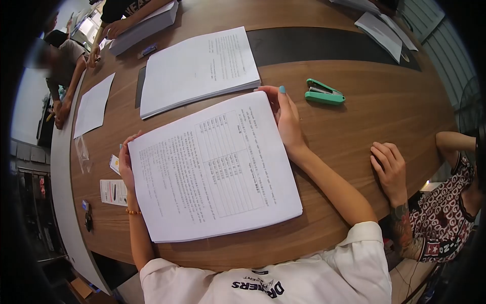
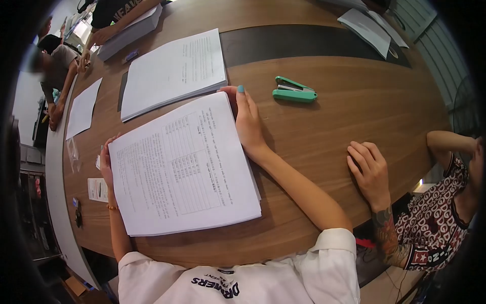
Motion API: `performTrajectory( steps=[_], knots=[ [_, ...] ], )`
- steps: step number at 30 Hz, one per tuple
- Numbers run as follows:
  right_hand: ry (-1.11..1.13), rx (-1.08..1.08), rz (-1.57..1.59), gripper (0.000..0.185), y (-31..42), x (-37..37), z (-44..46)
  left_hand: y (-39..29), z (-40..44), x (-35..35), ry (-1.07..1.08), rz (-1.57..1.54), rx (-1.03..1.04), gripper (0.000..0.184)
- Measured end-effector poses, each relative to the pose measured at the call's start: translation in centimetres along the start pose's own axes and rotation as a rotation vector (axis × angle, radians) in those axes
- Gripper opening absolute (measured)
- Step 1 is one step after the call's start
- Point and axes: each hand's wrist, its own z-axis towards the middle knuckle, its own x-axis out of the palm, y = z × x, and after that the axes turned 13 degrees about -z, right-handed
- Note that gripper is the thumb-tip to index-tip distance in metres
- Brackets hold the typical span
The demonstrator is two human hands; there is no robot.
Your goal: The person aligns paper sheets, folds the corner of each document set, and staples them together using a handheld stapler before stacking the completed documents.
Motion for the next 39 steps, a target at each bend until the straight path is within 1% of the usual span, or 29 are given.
performTrajectory(
  steps=[1,3,5,6,8,11,13,15,16,17,18,19,20,22,24,25,27,28,30,31,32,33,34,36,39],
  knots=[
    [-0.016,-0.001,0.039,0.044,-0.1,0.1,0.1,0.1,-0.1,0.3,0.001,0.002,-0.002,0.043],
    [-0.033,-0.002,0.082,0.042,0.0,0.4,0.2,0.3,-0.3,1.1,-0.130,0.051,0.061,0.038],
    [-0.026,-0.022,0.084,0.031,0.4,0.5,0.2,0.2,-0.1,0.5,-0.095,0.059,0.035,0.037],
    [-0.029,-0.022,0.087,0.031,0.5,0.4,0.2,0.1,0.0,0.1,-0.062,0.062,0.011,0.035],
    [0.030,0.007,-0.001,0.024,0.6,0.1,0.1,-0.2,0.3,-0.6,-0.032,0.087,-0.008,0.036],
    [0.024,-0.030,0.017,0.022,-0.5,-0.2,0.6,-0.3,0.5,-1.4,0.016,0.103,-0.034,0.037],
    [0.032,-0.017,0.051,0.024,-0.5,-0.5,0.7,-0.5,0.5,-0.8,0.033,0.093,-0.041,0.038],
    [0.041,-0.004,0.086,0.026,-0.1,-0.9,0.4,-1.2,0.4,0.0,0.002,0.233,-0.036,0.042],
    [-0.053,-0.031,0.114,0.027,0.4,-1.5,0.1,-2.1,1.0,-0.2,0.010,0.239,-0.036,0.042],
    [-0.151,-0.060,0.142,0.029,1.0,-2.0,-0.2,-3.5,2.2,-0.6,0.145,0.353,-0.030,0.044],
    [-0.161,-0.067,0.148,0.029,1.9,-2.7,-1.2,-4.5,3.3,-0.5,0.280,0.464,-0.025,0.046],
    [-0.122,-0.169,-0.127,0.032,3.0,-3.4,-3.1,-5.6,3.7,2.1,0.304,0.684,-0.026,0.044],
    [-0.077,-0.263,-0.406,0.035,4.2,-4.0,-5.1,-6.0,4.2,4.9,0.305,0.680,-0.033,0.044],
    [0.062,-0.565,-0.770,0.042,6.7,-4.5,-8.6,-5.3,5.5,9.8,0.548,1.087,-0.133,0.039],
    [0.374,-0.783,-1.109,0.039,8.9,-4.2,-11.1,-1.6,6.7,12.6,0.721,1.081,-0.162,0.035],
    [0.368,-0.790,-1.111,0.039,8.6,-3.6,-12.1,0.5,7.2,13.8,0.761,1.108,-0.149,0.034],
    [0.460,-0.970,-1.137,0.027,7.2,-1.9,-13.3,3.7,7.3,15.9,0.815,1.142,-0.134,0.034],
    [0.448,-0.970,-1.139,0.027,6.7,-1.6,-13.2,5.0,7.1,16.9,0.786,1.130,-0.116,0.033],
    [0.365,-1.058,-1.211,0.024,6.0,-1.4,-12.9,6.1,6.7,18.0,0.765,1.125,-0.101,0.032],
    [0.353,-1.055,-1.207,0.024,5.8,-1.3,-12.9,6.3,6.5,18.4,0.740,1.181,-0.126,0.032],
    [0.354,-1.057,-1.190,0.020,5.7,-1.3,-12.9,6.4,6.4,18.7,0.714,1.238,-0.150,0.031],
    [0.358,-1.061,-1.174,0.017,5.6,-1.4,-12.8,6.7,5.8,18.6,0.690,1.181,-0.064,0.029],
    [0.350,-1.059,-1.171,0.017,5.4,-1.4,-12.8,6.8,5.4,18.5,0.695,1.188,-0.066,0.029],
    [0.375,-1.047,-1.138,0.020,5.1,-1.5,-12.7,7.0,4.9,18.5,0.580,1.111,-0.122,0.026],
    [0.403,-1.032,-1.169,0.024,5.3,-1.7,-12.3,7.6,4.6,18.1,0.548,1.051,-0.068,0.024]
  ],
)
